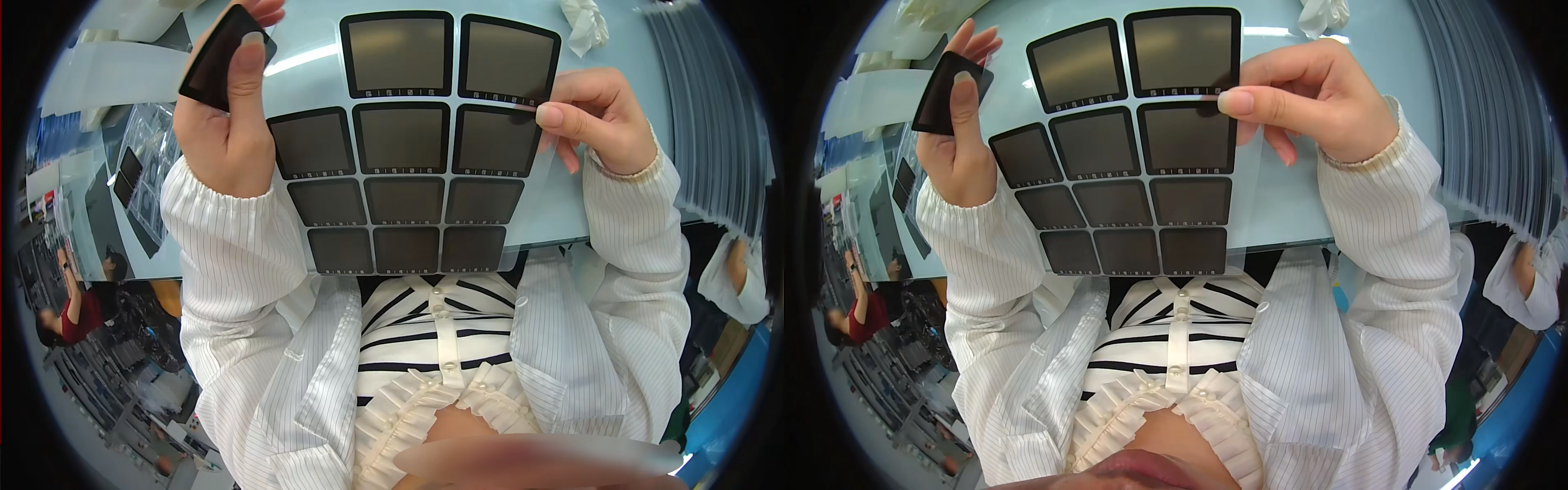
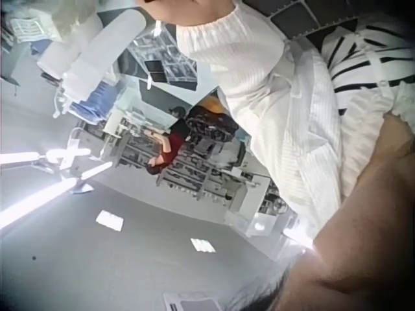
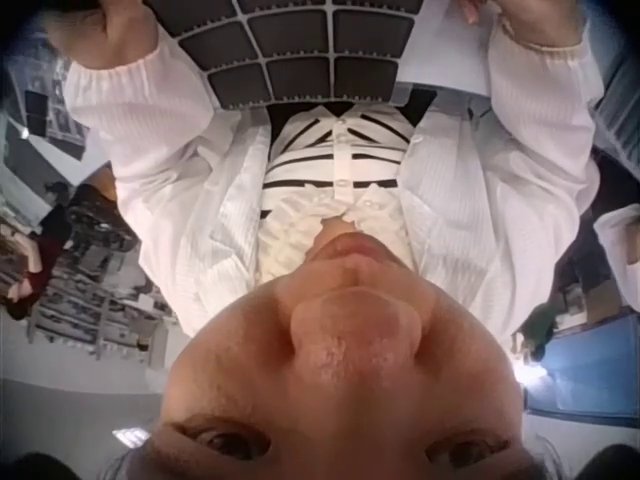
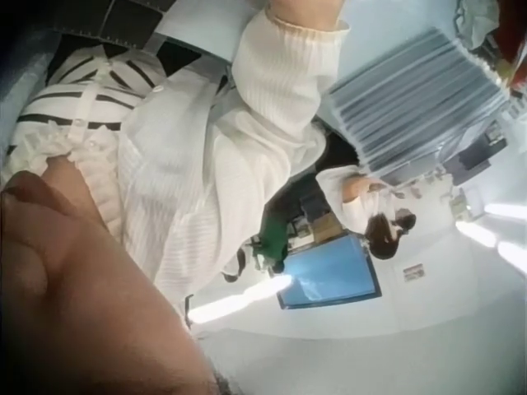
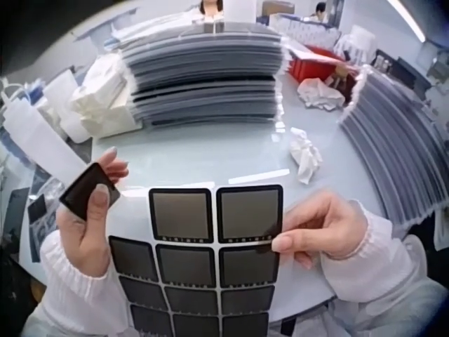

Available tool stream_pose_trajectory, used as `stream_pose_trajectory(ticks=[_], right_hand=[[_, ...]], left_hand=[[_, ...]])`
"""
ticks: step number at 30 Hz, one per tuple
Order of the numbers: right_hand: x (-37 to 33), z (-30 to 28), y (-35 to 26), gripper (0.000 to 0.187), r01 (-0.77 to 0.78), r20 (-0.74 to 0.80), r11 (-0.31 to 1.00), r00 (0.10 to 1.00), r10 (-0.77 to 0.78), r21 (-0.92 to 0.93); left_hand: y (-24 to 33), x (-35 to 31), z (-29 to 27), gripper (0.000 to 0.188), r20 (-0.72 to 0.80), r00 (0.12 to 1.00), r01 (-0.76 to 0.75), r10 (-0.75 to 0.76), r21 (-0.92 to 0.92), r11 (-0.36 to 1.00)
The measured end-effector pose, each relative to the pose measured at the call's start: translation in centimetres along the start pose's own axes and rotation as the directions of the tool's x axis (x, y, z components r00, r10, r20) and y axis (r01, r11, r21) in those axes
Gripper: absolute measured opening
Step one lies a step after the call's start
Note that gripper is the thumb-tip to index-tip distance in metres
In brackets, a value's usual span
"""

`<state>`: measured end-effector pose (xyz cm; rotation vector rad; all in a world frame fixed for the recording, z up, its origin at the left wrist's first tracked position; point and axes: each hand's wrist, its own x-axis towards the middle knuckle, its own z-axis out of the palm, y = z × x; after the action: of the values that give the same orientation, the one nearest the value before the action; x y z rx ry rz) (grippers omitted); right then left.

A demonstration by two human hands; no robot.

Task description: Cleaning and inspecting small square electronic components on a grid sheet at a manufacturing workstation.

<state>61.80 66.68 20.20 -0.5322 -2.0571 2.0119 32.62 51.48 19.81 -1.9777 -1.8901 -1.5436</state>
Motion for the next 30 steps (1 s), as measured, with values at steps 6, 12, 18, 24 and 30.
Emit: stream_pose_trajectory(ticks=[6, 12, 18, 24, 30], right_hand=[[-0.2, -0.9, 0.5, 0.028, 0.01, -0.085, 0.997, 0.996, -0.016, -0.072], [-0.2, -1.7, 1.6, 0.03, 0.131, -0.092, 0.988, 0.986, -0.138, -0.085], [-0.7, -2.5, 2.5, 0.03, 0.091, -0.132, 0.995, 0.987, -0.096, -0.046], [-0.8, -2.5, 2.4, 0.029, 0.113, -0.132, 0.99, 0.983, -0.123, -0.086], [-0.9, -2.9, 2.1, 0.025, 0.127, -0.112, 0.991, 0.985, -0.131, -0.044]], left_hand=[[-0.4, 0.9, -1.4, 0.033, -0.245, 0.943, 0.212, -0.226, -0.083, 0.974], [-0.4, 0.0, -1.2, 0.042, 0.227, 0.771, 0.627, -0.595, -0.435, 0.646], [-1.5, 0.0, -2.2, 0.048, 0.562, 0.658, 0.736, -0.501, -0.622, 0.268], [0.0, 0.5, -2.5, 0.059, 0.51, 0.671, 0.726, -0.538, -0.6, 0.336], [-1.3, 0.4, -3.5, 0.068, 0.452, 0.789, 0.611, -0.417, -0.652, 0.449]])
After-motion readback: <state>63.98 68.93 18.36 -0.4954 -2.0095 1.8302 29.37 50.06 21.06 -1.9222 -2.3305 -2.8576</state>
